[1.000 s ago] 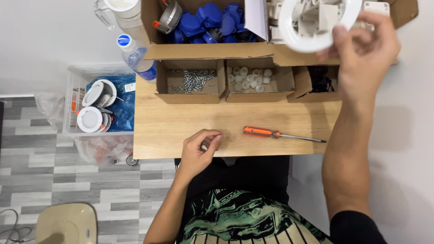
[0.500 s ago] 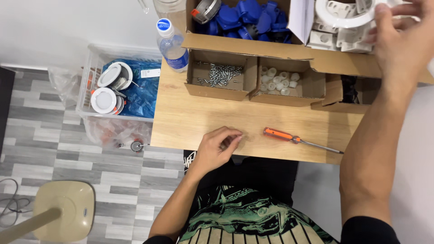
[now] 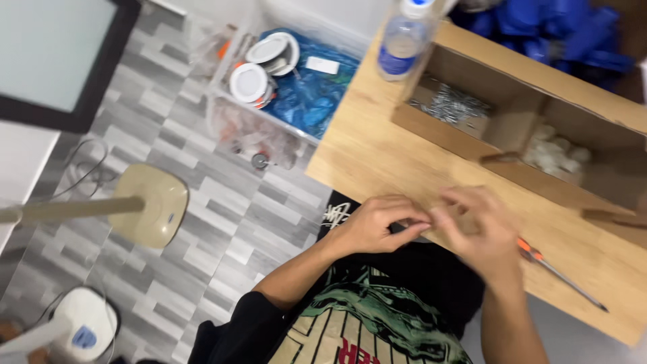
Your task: The person assembles recessed LED light fixtures by hand, using a screwdriver to tighten screws on the metal housing, attaching white plastic rings, and placing translucent covers. The person handles each component one at a time and places completed units into a nearby container.
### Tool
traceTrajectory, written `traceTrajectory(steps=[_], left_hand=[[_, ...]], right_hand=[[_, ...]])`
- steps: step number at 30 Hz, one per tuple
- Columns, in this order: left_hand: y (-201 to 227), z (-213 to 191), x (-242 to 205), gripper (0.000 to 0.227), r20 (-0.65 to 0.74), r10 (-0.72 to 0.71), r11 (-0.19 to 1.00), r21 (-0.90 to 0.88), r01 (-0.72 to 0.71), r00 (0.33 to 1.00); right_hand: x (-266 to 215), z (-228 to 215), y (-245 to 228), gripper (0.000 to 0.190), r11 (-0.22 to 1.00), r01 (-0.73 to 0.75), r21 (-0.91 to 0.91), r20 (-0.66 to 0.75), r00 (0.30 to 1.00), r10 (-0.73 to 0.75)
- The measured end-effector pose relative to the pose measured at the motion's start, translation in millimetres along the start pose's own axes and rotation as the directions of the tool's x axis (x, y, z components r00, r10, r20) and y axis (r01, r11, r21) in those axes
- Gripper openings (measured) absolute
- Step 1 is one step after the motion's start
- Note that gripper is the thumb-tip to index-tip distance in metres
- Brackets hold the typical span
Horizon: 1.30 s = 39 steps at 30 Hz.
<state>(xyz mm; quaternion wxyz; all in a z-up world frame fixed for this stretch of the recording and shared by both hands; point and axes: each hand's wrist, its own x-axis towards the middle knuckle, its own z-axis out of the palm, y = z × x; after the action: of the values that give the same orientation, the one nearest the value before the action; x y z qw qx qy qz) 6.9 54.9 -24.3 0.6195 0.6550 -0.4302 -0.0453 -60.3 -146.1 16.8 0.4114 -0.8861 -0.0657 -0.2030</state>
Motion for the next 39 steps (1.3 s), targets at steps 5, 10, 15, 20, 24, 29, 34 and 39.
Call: traceTrajectory(steps=[5, 10, 15, 20, 24, 29, 34, 39], left_hand=[[-27.7, -59.2, -24.8, 0.007, -0.307, 0.048, 0.999, 0.009, -0.048, 0.951], [-142.5, -165.4, -51.5, 0.004, -0.555, -0.003, 0.951, 0.256, 0.175, 0.832], [-200.5, -263.4, -18.1, 0.008, -0.647, 0.023, 0.793, 0.476, 0.380, 0.762], [-260.7, -304.7, -16.5, 0.072, -0.775, -0.418, 0.418, 0.299, 0.858, 0.474], [-299.2, -312.9, -19.5, 0.091, -0.785, -0.507, 0.115, 0.349, 0.930, 0.357], [-325.3, -316.7, -9.2, 0.112, -0.773, -0.614, -0.152, 0.314, 0.937, 0.159], [-336.8, -326.1, -4.4, 0.141, -0.788, -0.607, -0.194, 0.270, 0.943, 0.101], [-327.5, -325.1, -5.8, 0.138, -0.814, -0.565, -0.157, 0.264, 0.952, 0.133]], right_hand=[[-3.0, 56.7, -16.0, 0.036, 0.995, 0.100, -0.011, 0.148, 0.984, -0.097], [-16.1, 81.3, -0.5, 0.040, 0.966, 0.146, -0.212, 0.212, 0.972, -0.101], [-12.1, 76.5, -1.3, 0.040, 0.929, 0.236, -0.286, 0.280, 0.947, -0.155], [-12.4, 78.1, 1.6, 0.035, 0.914, 0.232, -0.334, 0.272, 0.952, -0.142], [-10.4, 80.6, 3.2, 0.033, 0.924, 0.217, -0.314, 0.253, 0.957, -0.139], [-10.0, 81.6, 4.8, 0.030, 0.933, 0.198, -0.299, 0.238, 0.963, -0.128], [-10.7, 82.2, 7.2, 0.031, 0.933, 0.198, -0.301, 0.241, 0.962, -0.126], [-7.1, 78.1, 0.1, 0.030, 0.940, 0.181, -0.290, 0.242, 0.964, -0.111]])
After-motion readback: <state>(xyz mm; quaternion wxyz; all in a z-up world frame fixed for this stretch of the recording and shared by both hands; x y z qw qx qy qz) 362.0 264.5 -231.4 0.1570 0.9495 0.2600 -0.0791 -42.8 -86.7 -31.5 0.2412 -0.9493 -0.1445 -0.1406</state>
